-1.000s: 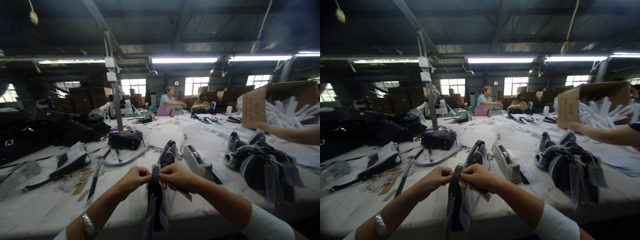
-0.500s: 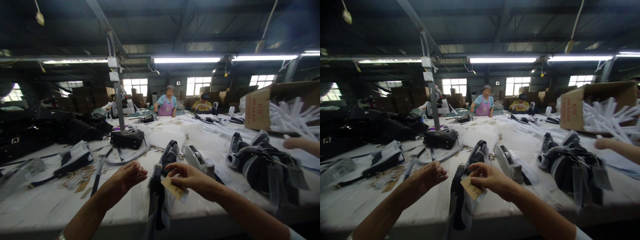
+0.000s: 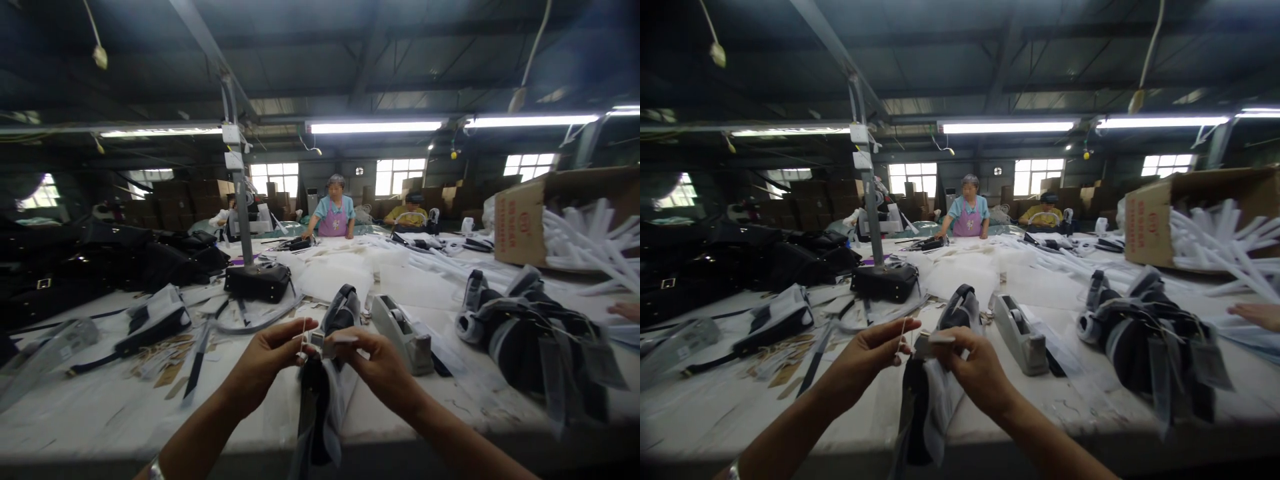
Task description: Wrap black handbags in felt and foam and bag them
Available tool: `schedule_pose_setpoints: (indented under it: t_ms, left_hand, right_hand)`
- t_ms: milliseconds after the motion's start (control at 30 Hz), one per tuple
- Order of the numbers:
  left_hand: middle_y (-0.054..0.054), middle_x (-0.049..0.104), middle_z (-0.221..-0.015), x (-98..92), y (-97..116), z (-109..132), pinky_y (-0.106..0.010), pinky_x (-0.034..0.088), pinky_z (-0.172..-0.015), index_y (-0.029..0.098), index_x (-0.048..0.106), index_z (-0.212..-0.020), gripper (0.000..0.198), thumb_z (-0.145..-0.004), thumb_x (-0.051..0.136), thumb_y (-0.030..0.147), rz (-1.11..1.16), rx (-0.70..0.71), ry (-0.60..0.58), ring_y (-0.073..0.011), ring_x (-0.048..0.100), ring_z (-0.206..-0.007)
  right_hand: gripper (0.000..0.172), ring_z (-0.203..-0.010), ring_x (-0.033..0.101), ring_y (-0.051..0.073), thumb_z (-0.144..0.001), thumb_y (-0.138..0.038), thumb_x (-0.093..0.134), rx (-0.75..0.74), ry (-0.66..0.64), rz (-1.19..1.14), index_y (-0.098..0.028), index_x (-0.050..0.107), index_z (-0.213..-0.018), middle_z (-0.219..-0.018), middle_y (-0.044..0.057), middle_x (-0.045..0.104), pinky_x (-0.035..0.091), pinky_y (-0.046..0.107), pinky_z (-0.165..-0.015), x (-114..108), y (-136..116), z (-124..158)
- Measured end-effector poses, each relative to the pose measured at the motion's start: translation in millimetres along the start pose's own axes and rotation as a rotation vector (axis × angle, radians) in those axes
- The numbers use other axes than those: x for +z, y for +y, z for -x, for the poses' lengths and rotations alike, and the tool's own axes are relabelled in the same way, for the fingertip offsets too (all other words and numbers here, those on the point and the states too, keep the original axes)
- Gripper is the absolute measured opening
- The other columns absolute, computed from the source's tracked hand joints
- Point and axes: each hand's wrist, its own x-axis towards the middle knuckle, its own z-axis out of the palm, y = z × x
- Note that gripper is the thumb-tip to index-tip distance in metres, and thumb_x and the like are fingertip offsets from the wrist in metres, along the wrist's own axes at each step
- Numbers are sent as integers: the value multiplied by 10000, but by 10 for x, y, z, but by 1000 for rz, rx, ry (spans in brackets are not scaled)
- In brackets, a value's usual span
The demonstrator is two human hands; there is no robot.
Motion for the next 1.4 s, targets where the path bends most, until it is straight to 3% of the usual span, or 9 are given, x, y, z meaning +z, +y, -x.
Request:
schedule_pose_setpoints:
  t_ms: [200,367,567,700,800,933,1067,1167,1400]
  left_hand:
    - [-64,758,-976,117,2,-46,-234,465,-642,214,766,-1049,391,-710,829,400,-115,139,100,-143,602,-738]
    - [-69,763,-987,166,64,-36,-325,516,-857,205,781,-991,386,-667,852,402,-120,191,187,-246,666,-946]
    - [-79,751,-1071,126,171,-79,-350,499,-939,204,760,-1051,357,-737,812,364,-184,196,57,-273,668,-1039]
    - [-82,755,-1036,123,296,-91,-352,535,-878,191,749,-1073,358,-753,795,343,-349,216,-36,-276,691,-984]
    - [-67,749,-1017,124,423,-75,-330,536,-858,201,749,-1078,298,-790,755,278,-553,339,-92,-259,692,-961]
    - [-44,726,-1039,111,546,-6,-289,519,-819,255,734,-1123,264,-872,654,235,-788,503,-109,-219,676,-937]
    - [-40,713,-1089,86,489,113,-288,524,-814,284,700,-1175,300,-878,662,309,-888,542,44,-220,668,-944]
    - [-35,710,-1115,62,345,210,-279,549,-775,281,691,-1168,327,-849,699,354,-835,512,206,-213,682,-914]
    - [16,718,-1025,44,229,341,-217,560,-751,288,689,-1101,235,-867,681,268,-878,715,370,-136,690,-842]
  right_hand:
    - [252,-906,681,213,-877,-388,664,40,-30,-246,-203,728,-1035,-977,46,747,527,334,-857,116,-54,-176]
    - [248,-857,691,212,-831,-382,697,66,-53,-172,-183,720,-976,-938,47,752,533,310,-783,127,-117,-254]
    - [412,-648,662,172,-838,-293,679,22,-52,162,-242,551,-1226,-686,-33,709,481,260,-643,74,-290,-289]
    - [593,-763,701,201,-808,-211,700,-28,-121,347,-289,501,-1361,-776,-23,743,490,284,-724,69,-384,-349]
    - [678,-871,710,220,-789,-168,699,-33,-198,248,-296,471,-1414,-905,4,757,515,319,-791,76,-423,-373]
    - [639,-1015,687,235,-791,-219,712,-4,-261,-138,-241,500,-1394,-1113,67,726,521,376,-898,84,-445,-341]
    - [636,-1117,652,245,-778,-348,767,243,-103,-580,-194,535,-1349,-1149,106,721,470,395,-990,129,-392,-260]
    - [588,-1070,672,240,-762,-402,784,341,33,-652,-164,598,-1266,-1086,112,744,473,378,-974,188,-299,-207]
    - [353,-944,717,224,-842,-383,711,11,2,-327,-188,671,-1135,-956,66,774,532,359,-897,236,-149,-184]
